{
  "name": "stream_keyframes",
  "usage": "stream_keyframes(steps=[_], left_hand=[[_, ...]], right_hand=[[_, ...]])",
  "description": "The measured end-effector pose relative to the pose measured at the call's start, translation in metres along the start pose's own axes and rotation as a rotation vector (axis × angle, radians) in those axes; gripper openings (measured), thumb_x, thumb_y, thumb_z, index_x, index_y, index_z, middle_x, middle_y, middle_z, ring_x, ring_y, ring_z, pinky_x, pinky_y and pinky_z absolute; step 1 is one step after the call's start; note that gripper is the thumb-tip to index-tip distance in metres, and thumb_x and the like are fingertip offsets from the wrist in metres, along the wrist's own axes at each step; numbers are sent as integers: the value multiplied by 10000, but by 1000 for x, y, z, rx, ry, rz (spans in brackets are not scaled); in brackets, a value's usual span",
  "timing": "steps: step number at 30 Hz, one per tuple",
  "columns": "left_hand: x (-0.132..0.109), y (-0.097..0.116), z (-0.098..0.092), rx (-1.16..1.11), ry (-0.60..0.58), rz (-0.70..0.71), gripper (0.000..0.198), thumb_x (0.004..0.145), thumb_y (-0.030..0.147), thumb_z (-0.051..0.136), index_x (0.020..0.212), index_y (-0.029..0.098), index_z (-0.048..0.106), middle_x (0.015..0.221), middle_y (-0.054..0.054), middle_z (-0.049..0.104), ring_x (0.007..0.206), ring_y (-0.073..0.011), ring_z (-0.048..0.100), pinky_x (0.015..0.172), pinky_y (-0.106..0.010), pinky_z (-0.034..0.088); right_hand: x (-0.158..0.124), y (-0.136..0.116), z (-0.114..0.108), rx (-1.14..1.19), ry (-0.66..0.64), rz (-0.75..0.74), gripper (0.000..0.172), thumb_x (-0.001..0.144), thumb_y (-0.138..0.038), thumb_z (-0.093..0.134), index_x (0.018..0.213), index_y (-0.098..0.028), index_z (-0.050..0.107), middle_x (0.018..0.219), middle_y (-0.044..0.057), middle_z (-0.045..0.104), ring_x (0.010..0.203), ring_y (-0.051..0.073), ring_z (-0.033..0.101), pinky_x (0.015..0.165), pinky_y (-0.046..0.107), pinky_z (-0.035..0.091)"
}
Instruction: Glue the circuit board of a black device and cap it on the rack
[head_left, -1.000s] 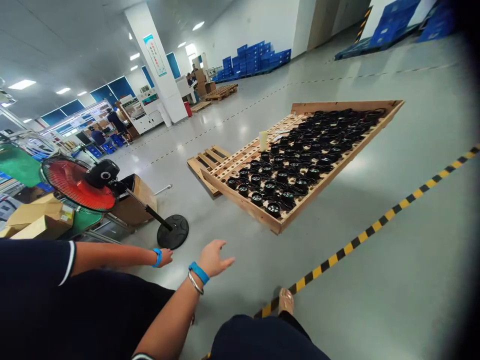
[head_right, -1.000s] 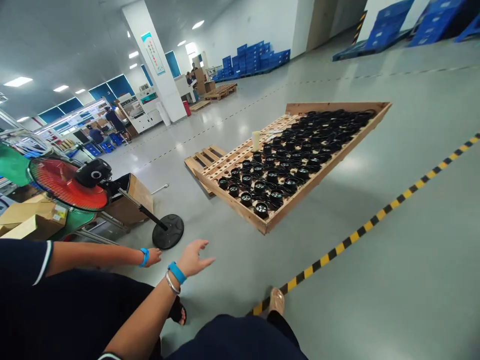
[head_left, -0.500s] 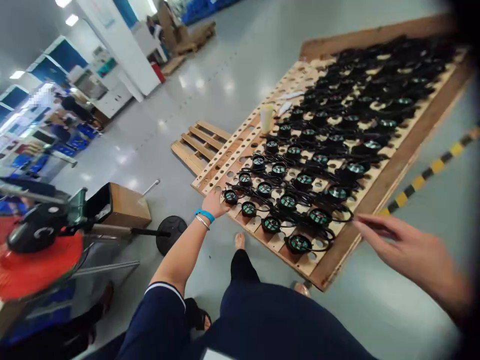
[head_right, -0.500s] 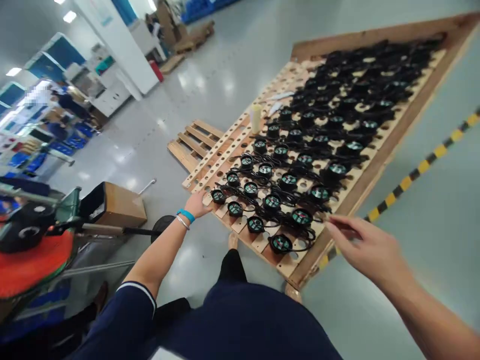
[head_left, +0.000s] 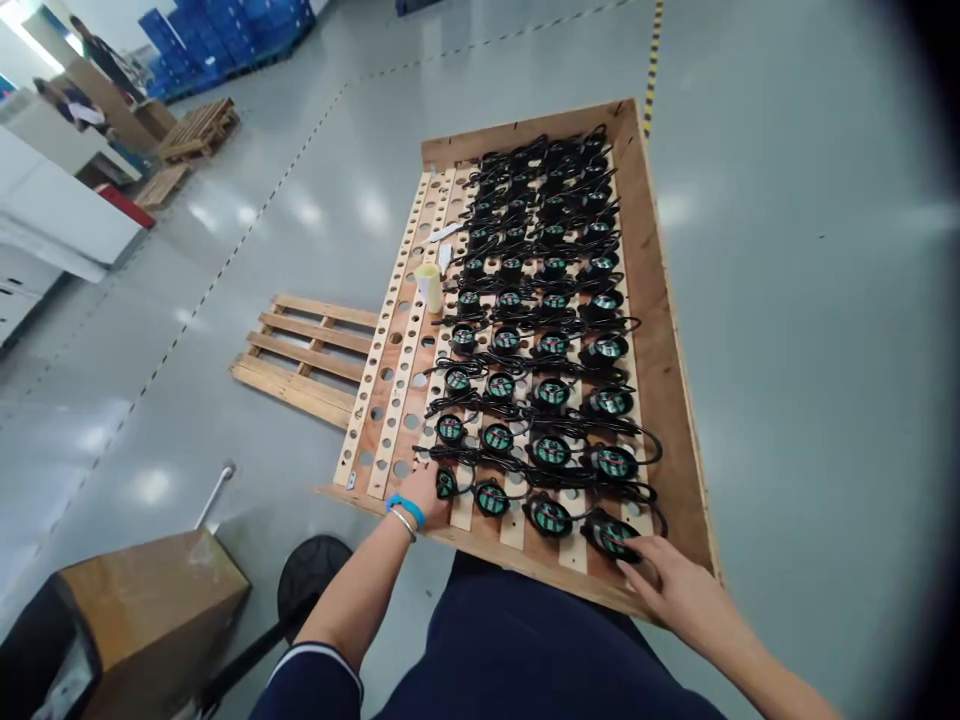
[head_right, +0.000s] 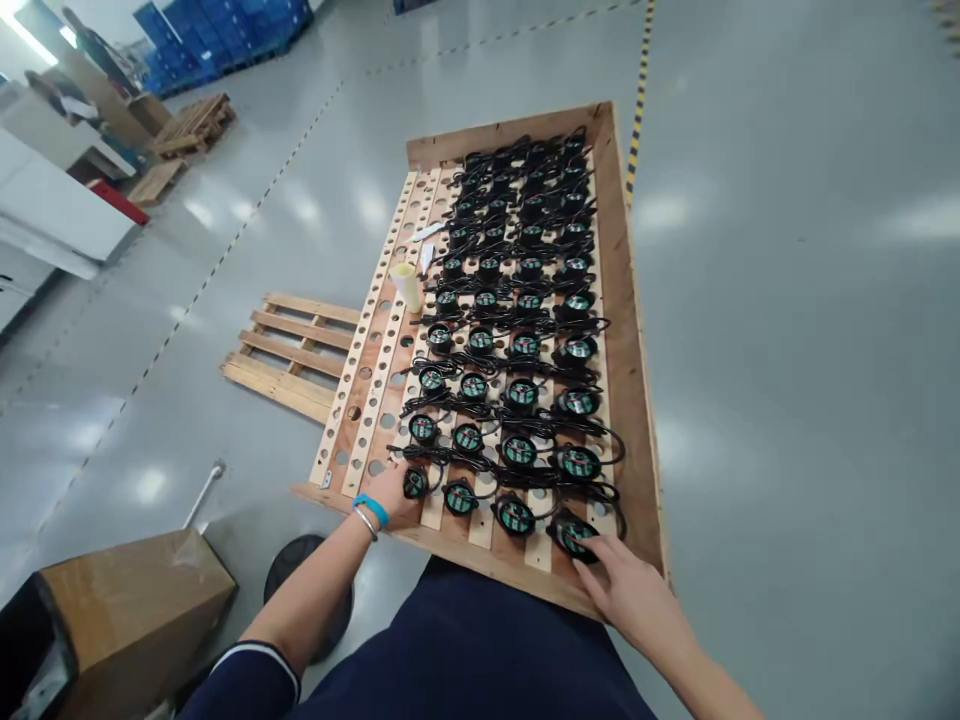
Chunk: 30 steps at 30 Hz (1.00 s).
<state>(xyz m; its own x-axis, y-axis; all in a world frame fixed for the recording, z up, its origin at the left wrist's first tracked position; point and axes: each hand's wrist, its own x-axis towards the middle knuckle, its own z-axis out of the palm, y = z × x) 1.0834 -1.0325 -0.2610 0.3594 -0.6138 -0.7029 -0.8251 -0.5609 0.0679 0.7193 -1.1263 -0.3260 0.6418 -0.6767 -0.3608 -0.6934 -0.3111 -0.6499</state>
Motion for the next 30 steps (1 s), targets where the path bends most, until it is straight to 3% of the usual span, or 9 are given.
stream_keyframes(steps=[3,6,13,18,21,26,30], left_hand=[[3,2,2,-9,13,32,516,727,322,665,1186,178,477,1249,-124,554,1107,-263,580,906,-336,490],[-1,2,-1,-18,11,21,452,753,328,629,1154,176,485,1155,-106,615,1076,-256,598,896,-329,488],[-29,-1,-21,-80,108,-37,429,753,445,606,1113,239,499,1074,-24,651,1031,-201,615,876,-272,484],[-17,-4,-11,-14,80,-79,475,688,339,668,1110,180,522,1077,-101,650,1010,-283,625,845,-351,498],[-6,-2,0,12,50,-67,465,686,303,672,1106,163,530,1078,-119,649,1012,-284,624,842,-348,494],[2,1,9,2,81,-71,483,741,290,636,1191,191,490,1168,-99,616,1082,-223,593,903,-288,462],[4,-2,4,-10,55,-149,502,697,260,690,1158,151,523,1099,-116,643,1058,-244,604,902,-295,467]], right_hand=[[8,-9,0,49,53,12,510,842,-565,325,934,-163,626,1013,102,609,915,260,614,807,429,529],[16,-15,-2,52,81,-5,523,856,-578,320,928,-161,627,1008,106,609,905,272,611,776,442,529],[53,-57,14,86,116,-237,393,938,-429,352,1024,-136,599,1002,112,587,869,202,603,750,338,530],[85,-80,10,87,172,-277,377,924,-382,335,1013,-135,605,1019,103,581,895,212,585,781,367,511],[99,-61,-17,66,270,-239,413,921,-420,327,984,-123,606,1022,106,583,937,218,572,840,370,487],[128,5,-76,-28,421,-54,481,878,-442,339,1029,-72,606,973,123,581,888,238,565,817,374,469],[168,42,-109,-142,375,5,399,855,-352,432,1059,-57,608,1016,130,575,928,260,558,795,371,455]])
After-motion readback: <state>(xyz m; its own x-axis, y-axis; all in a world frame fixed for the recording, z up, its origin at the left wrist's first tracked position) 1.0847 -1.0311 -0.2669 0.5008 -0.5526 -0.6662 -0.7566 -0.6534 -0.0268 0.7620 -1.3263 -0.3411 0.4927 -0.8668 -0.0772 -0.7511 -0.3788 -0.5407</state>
